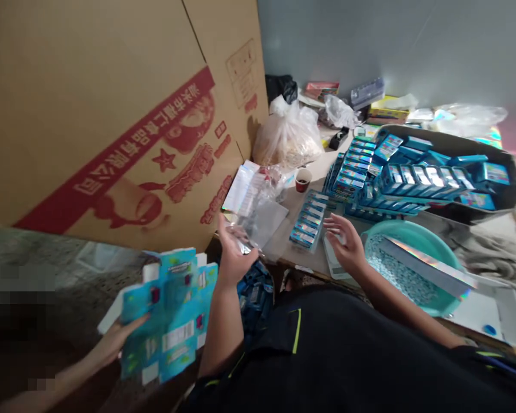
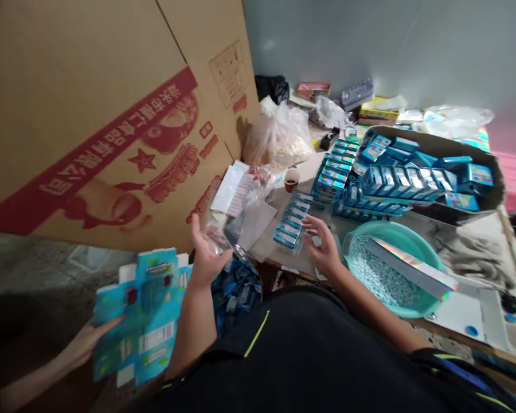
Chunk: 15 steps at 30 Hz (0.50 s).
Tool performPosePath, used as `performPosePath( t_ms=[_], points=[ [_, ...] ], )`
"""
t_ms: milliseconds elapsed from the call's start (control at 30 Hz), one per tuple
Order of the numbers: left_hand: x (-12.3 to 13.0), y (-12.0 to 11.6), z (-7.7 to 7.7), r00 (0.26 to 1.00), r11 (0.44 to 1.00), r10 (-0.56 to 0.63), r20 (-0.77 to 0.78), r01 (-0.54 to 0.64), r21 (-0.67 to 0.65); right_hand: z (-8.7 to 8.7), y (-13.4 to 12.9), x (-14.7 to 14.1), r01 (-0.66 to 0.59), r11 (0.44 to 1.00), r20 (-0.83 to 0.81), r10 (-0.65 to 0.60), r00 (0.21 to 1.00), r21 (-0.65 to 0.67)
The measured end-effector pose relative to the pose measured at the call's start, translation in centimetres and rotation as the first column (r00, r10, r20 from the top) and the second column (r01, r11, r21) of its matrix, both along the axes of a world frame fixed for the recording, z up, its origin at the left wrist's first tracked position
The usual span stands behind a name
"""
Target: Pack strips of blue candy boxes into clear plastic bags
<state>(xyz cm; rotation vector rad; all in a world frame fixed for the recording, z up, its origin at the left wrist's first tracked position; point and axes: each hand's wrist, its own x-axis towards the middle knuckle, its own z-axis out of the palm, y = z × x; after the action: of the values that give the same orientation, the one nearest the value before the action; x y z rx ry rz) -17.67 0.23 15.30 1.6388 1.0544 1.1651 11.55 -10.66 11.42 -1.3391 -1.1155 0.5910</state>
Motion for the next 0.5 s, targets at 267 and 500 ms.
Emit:
performPosePath(
  t_ms=[267, 500],
  points=[
    [4.1, -10.1, 2.2, 0.878, 0.831, -0.351, 0.324, 0.452, -0.324, 2.7, 1.6, 2.2, -0.611, 0.771, -0.515, 0.455, 0.726, -0.179],
    [5.4, -9.1, -4.8, 0.967, 0.825, -0.108, 0.231, 0.217, -0.522, 3.2, -2.3, 5.9, -0.579, 0.792, -0.480, 0.438, 0.760, -0.193]
  ],
)
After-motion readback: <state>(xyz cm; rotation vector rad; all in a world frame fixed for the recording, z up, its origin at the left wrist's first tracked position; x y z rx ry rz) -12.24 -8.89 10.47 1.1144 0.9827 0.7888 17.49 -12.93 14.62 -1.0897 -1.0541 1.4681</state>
